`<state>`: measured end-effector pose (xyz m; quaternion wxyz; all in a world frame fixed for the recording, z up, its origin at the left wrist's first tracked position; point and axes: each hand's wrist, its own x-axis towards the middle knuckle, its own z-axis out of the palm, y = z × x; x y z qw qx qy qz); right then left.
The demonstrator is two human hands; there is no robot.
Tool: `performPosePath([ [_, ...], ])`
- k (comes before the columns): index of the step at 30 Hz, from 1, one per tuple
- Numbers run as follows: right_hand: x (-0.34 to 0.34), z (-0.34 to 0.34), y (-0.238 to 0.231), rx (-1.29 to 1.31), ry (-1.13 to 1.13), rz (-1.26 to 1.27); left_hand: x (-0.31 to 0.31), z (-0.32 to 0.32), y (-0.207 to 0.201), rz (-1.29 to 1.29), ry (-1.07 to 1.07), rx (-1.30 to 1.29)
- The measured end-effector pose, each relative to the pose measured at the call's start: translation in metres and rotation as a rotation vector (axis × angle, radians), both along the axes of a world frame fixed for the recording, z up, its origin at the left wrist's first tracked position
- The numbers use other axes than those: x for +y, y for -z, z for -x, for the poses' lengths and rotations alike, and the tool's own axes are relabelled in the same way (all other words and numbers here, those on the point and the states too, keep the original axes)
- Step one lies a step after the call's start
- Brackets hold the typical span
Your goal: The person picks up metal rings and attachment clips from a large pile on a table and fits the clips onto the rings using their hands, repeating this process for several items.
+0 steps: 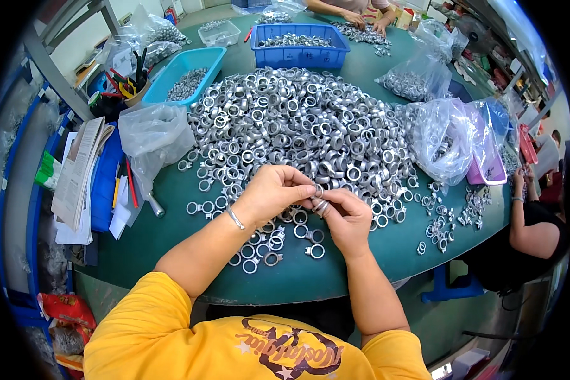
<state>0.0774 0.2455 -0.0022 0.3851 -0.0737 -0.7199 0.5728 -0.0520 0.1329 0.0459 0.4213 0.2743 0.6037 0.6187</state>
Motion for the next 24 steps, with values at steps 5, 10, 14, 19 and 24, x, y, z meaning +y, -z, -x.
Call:
performPosePath([
  [5, -0.0053, -0.0011, -0.004, -0.049, -0.009, 0.149, 0.0004, 0.0016, 0.0041, -0.016, -0.017, -0.116],
  [10, -0.0064, -0.002, -0.006, 0.005, -0.048, 0.389, 0.0004, 0.003, 0.0023, 0.03, -0.018, -0.117],
  [14, -0.0041, -0.0006, -0.0004, -0.038, 0.001, 0.364, -0.0017, 0.0004, 0.0, 0.057, 0.014, -0.116],
  [19, -0.0017, 0.0015, 0.0015, -0.001, 0.022, 0.37, -0.0011, -0.0039, -0.0039, 0.017, 0.097, -0.05],
  [24, -0.0017, 0.0011, -0.0014, 0.026, 0.011, 0.25, -0.0008, -0.0064, -0.0034, 0.011, 0.072, 0.086],
])
